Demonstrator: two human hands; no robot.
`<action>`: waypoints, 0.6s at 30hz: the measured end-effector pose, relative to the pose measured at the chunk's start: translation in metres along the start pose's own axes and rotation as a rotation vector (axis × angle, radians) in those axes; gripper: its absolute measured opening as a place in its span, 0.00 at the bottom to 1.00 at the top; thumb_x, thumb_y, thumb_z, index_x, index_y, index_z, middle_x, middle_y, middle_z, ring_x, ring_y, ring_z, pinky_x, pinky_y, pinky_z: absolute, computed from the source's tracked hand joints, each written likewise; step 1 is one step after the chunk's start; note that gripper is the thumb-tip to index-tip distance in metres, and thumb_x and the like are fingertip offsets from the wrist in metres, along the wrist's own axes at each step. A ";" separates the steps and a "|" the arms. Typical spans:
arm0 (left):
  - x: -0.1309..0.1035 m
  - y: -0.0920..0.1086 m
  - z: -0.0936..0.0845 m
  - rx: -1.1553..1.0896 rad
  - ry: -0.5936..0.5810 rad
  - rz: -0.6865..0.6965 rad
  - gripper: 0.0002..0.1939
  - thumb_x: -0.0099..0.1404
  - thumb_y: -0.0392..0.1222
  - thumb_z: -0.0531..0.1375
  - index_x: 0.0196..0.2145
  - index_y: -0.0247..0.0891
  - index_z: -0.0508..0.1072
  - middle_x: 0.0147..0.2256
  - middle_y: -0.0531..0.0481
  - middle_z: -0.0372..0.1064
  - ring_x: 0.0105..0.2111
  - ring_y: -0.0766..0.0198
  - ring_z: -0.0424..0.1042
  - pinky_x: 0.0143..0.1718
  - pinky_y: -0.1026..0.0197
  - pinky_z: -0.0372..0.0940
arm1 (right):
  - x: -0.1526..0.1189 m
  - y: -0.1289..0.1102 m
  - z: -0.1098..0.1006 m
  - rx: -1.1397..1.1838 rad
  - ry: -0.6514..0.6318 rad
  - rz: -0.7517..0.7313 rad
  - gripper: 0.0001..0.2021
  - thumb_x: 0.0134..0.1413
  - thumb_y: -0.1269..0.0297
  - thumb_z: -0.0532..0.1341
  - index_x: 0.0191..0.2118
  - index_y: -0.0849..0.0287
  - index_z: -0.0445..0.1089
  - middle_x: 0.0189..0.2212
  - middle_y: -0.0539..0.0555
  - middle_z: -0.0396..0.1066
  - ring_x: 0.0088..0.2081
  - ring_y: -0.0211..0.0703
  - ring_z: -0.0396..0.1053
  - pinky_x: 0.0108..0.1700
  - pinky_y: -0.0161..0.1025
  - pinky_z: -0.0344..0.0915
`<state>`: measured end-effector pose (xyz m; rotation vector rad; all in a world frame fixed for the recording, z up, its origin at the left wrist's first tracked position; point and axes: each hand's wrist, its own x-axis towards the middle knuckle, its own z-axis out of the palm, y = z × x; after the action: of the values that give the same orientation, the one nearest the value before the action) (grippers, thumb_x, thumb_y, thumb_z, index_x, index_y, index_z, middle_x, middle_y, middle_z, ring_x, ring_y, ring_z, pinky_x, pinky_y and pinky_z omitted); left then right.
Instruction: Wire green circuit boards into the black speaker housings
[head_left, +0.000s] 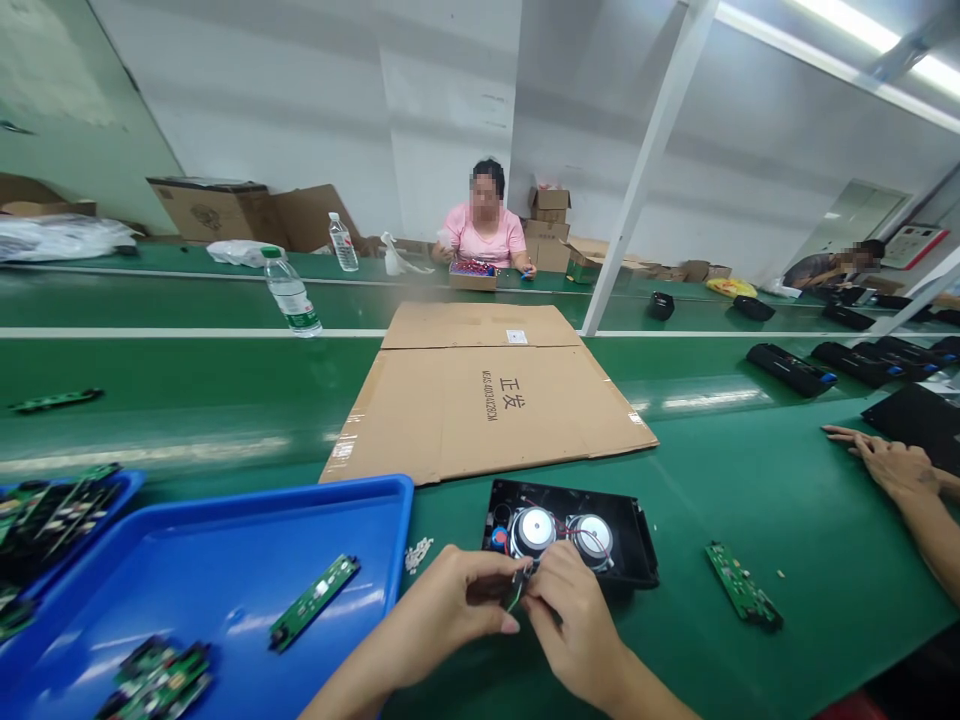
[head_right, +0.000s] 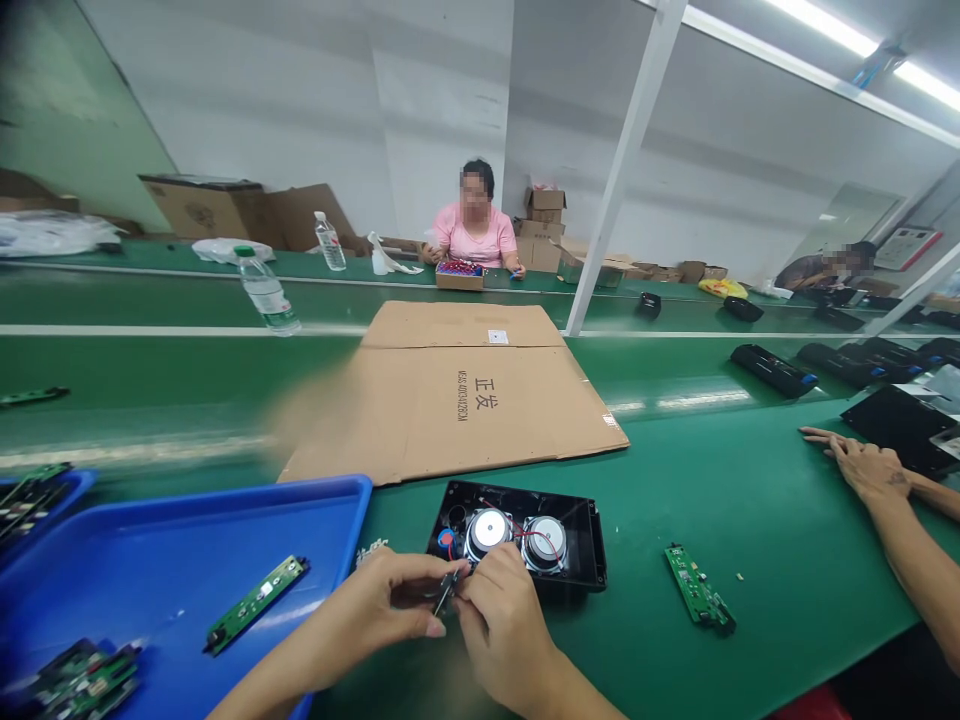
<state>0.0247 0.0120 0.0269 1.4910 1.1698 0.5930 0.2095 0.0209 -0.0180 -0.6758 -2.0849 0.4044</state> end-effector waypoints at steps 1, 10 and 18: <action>0.001 0.000 0.000 -0.043 -0.006 0.009 0.20 0.52 0.32 0.64 0.44 0.42 0.80 0.30 0.56 0.74 0.33 0.61 0.69 0.35 0.65 0.59 | 0.000 0.000 0.000 -0.005 0.002 -0.002 0.10 0.63 0.76 0.50 0.33 0.60 0.64 0.27 0.51 0.64 0.30 0.39 0.59 0.34 0.37 0.57; 0.009 -0.001 0.007 -0.410 0.214 -0.028 0.25 0.49 0.44 0.68 0.45 0.35 0.73 0.43 0.41 0.77 0.46 0.49 0.73 0.48 0.52 0.68 | 0.007 0.037 -0.030 -0.126 -0.014 0.325 0.10 0.67 0.68 0.51 0.44 0.59 0.70 0.37 0.57 0.70 0.40 0.48 0.65 0.41 0.44 0.63; -0.003 0.005 -0.002 -0.250 0.166 -0.069 0.26 0.59 0.54 0.60 0.51 0.39 0.61 0.32 0.51 0.73 0.35 0.57 0.71 0.38 0.57 0.67 | 0.005 0.052 -0.055 -0.426 -0.308 0.729 0.09 0.66 0.72 0.52 0.40 0.60 0.69 0.37 0.56 0.73 0.41 0.50 0.68 0.41 0.42 0.61</action>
<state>0.0236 0.0106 0.0330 1.2028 1.2203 0.7971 0.2690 0.0677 -0.0106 -1.7369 -2.1719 0.4853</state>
